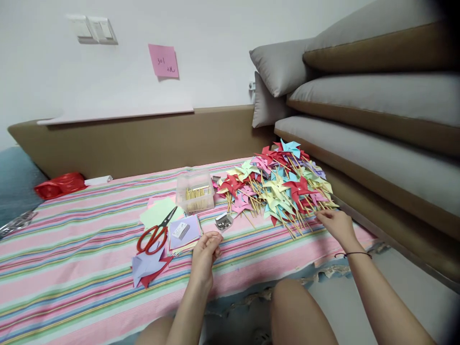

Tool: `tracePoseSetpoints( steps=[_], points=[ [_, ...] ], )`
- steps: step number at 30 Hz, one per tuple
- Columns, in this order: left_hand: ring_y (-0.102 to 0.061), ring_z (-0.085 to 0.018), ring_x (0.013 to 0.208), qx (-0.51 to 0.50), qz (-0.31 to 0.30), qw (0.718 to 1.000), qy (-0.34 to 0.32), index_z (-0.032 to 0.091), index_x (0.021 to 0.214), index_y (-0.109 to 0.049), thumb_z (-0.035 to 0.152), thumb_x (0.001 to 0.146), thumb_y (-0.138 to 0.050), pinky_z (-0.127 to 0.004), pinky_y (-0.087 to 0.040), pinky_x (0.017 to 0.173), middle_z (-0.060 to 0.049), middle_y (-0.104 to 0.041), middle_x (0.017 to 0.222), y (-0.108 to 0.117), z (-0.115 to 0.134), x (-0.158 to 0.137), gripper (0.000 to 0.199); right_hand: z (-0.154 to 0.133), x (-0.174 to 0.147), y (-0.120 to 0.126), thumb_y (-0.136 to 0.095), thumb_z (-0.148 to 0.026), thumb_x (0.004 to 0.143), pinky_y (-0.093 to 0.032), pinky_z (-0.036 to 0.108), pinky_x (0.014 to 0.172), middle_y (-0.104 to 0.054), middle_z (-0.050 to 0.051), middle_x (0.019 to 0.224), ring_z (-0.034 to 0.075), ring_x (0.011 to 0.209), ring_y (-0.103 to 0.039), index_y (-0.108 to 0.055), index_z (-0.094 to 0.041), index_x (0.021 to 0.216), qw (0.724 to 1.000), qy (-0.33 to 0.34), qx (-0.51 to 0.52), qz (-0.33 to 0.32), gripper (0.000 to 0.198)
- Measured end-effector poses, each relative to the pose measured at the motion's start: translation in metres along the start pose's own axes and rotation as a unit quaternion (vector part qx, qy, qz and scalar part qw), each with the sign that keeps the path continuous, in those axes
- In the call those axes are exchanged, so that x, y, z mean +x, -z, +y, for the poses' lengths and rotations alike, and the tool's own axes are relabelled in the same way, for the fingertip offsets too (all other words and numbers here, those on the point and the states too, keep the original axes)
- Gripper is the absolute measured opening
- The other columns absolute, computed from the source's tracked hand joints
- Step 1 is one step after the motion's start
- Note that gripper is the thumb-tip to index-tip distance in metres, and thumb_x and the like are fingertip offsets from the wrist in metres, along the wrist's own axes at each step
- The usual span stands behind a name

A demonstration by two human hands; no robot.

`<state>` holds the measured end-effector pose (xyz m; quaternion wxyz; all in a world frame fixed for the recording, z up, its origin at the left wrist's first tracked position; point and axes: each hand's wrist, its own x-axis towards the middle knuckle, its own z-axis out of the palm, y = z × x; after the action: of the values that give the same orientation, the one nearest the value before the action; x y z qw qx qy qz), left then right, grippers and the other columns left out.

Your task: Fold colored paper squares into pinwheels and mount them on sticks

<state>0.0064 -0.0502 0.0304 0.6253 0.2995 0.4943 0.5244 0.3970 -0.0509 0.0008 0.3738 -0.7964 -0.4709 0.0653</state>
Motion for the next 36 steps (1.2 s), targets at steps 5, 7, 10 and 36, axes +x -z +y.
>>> tracePoseSetpoints(
  steps=[5,7,10,36],
  points=[
    [-0.043,-0.003,0.045,0.000,-0.001,1.000,0.009,0.015,0.077,-0.060,0.035,0.050,-0.081,-0.017,-0.036,0.049,0.004,-0.059,0.063,-0.004,0.000,0.000,0.040,-0.005,0.013,-0.008,-0.049,-0.043,0.063,-0.037,0.031,0.055,-0.065,0.006,0.052,0.025,0.059,-0.061,-0.069,-0.019,0.055,0.999,0.015,-0.033,-0.012,0.032],
    [-0.044,-0.003,0.046,0.002,0.002,1.000,0.013,0.015,0.077,-0.061,0.034,0.050,-0.080,-0.018,-0.038,0.050,0.003,-0.061,0.066,-0.004,0.001,-0.001,0.039,-0.008,0.015,-0.006,-0.050,-0.044,0.064,-0.037,0.031,0.055,-0.066,0.006,0.053,0.026,0.060,-0.061,-0.070,-0.019,0.057,0.999,0.017,-0.042,-0.011,0.033],
    [-0.045,-0.003,0.048,0.003,0.007,1.000,0.016,0.015,0.077,-0.061,0.035,0.051,-0.080,-0.018,-0.039,0.051,0.003,-0.062,0.070,-0.003,0.001,0.000,0.038,-0.009,0.008,-0.001,-0.049,-0.045,0.066,-0.039,0.032,0.056,-0.068,0.008,0.058,0.027,0.062,-0.063,-0.072,-0.018,0.063,0.999,0.013,-0.050,0.002,0.036],
    [-0.049,-0.005,0.048,-0.017,0.014,0.999,0.027,0.016,0.076,-0.063,0.031,0.054,-0.078,-0.019,-0.040,0.051,0.002,-0.062,0.069,0.004,0.003,0.004,0.031,-0.127,0.124,-0.037,-0.061,-0.027,0.068,-0.044,0.030,0.058,-0.064,0.008,0.047,0.022,0.055,-0.062,-0.071,-0.013,0.054,0.998,0.050,0.031,0.020,0.022]
  ],
)
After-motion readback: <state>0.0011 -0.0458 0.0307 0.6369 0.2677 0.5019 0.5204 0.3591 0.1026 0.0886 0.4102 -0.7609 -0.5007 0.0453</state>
